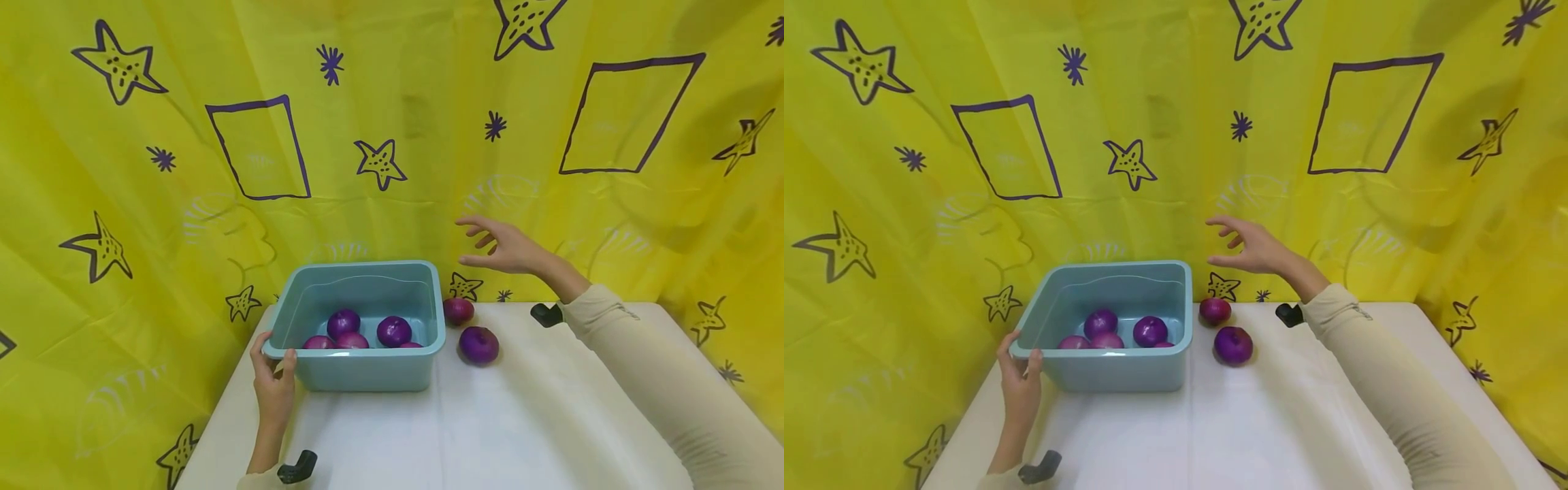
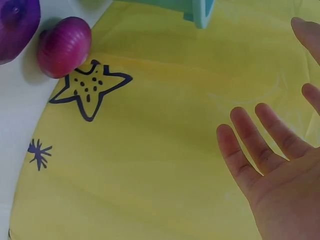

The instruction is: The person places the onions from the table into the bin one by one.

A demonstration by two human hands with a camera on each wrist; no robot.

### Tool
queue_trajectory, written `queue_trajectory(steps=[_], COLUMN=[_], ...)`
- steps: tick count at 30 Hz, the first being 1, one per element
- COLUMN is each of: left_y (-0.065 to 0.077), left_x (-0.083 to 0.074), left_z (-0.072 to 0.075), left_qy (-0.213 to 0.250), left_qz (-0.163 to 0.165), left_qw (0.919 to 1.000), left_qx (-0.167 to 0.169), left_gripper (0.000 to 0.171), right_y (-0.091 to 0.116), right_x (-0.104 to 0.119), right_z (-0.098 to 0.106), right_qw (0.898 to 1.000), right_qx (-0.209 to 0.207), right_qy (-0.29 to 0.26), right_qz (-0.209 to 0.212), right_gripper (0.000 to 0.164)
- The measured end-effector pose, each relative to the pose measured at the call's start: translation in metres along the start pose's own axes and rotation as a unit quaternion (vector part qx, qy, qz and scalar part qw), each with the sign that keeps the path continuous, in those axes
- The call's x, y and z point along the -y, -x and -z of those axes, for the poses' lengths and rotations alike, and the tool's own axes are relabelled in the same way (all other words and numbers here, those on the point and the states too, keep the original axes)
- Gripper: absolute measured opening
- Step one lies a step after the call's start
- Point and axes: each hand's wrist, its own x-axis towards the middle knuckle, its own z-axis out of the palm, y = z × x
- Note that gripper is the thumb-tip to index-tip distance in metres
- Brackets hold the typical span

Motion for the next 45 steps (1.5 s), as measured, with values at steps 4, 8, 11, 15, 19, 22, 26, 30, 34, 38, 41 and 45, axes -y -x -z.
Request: queue_trajectory(steps=[4,8,11,15,19,22,26,30,34,38,41,45], left_y=[0.000,0.000,0.000,0.001,0.001,0.000,0.000,0.000,0.000,0.000,-0.001,-0.001], left_x=[0.002,0.003,0.003,0.002,0.001,0.000,0.000,0.000,-0.001,-0.003,-0.003,-0.001], left_z=[0.000,0.001,0.001,0.001,0.001,0.001,0.001,0.000,-0.001,-0.001,-0.001,-0.001], left_qy=[0.001,0.004,0.006,0.006,0.007,0.009,0.007,0.010,0.019,0.023,0.021,0.017], left_qz=[0.003,0.006,0.008,0.011,0.012,0.010,0.007,0.003,-0.006,-0.009,-0.010,-0.009], left_qw=[1.0000,1.0000,0.9999,0.9999,0.9999,0.9999,0.9999,0.9999,0.9998,0.9997,0.9997,0.9998], left_qx=[-0.001,0.002,0.003,0.004,0.004,0.001,-0.001,-0.003,-0.005,-0.002,-0.003,-0.005], left_gripper=[0.059,0.059,0.059,0.059,0.059,0.059,0.058,0.058,0.058,0.058,0.058,0.058], right_y=[0.005,0.012,0.020,0.031,0.044,0.053,0.063,0.072,0.081,0.086,0.088,0.091], right_x=[-0.004,-0.011,-0.019,-0.031,-0.041,-0.046,-0.053,-0.060,-0.066,-0.073,-0.076,-0.078], right_z=[-0.002,-0.005,-0.012,-0.025,-0.038,-0.047,-0.060,-0.073,-0.085,-0.094,-0.101,-0.110], right_qw=[1.000,1.000,1.000,0.999,0.999,0.998,0.995,0.991,0.986,0.979,0.975,0.973], right_qx=[0.003,0.013,0.022,0.030,0.042,0.055,0.078,0.107,0.136,0.160,0.169,0.171], right_qy=[-0.002,0.001,-0.004,-0.013,-0.016,-0.026,-0.044,-0.063,-0.074,-0.092,-0.119,-0.131], right_qz=[-0.003,-0.007,-0.010,-0.010,-0.018,-0.028,-0.038,-0.049,-0.066,-0.080,-0.085,-0.085], right_gripper=[0.076,0.076,0.075,0.074,0.074,0.075,0.077,0.081,0.084,0.084,0.084,0.084])
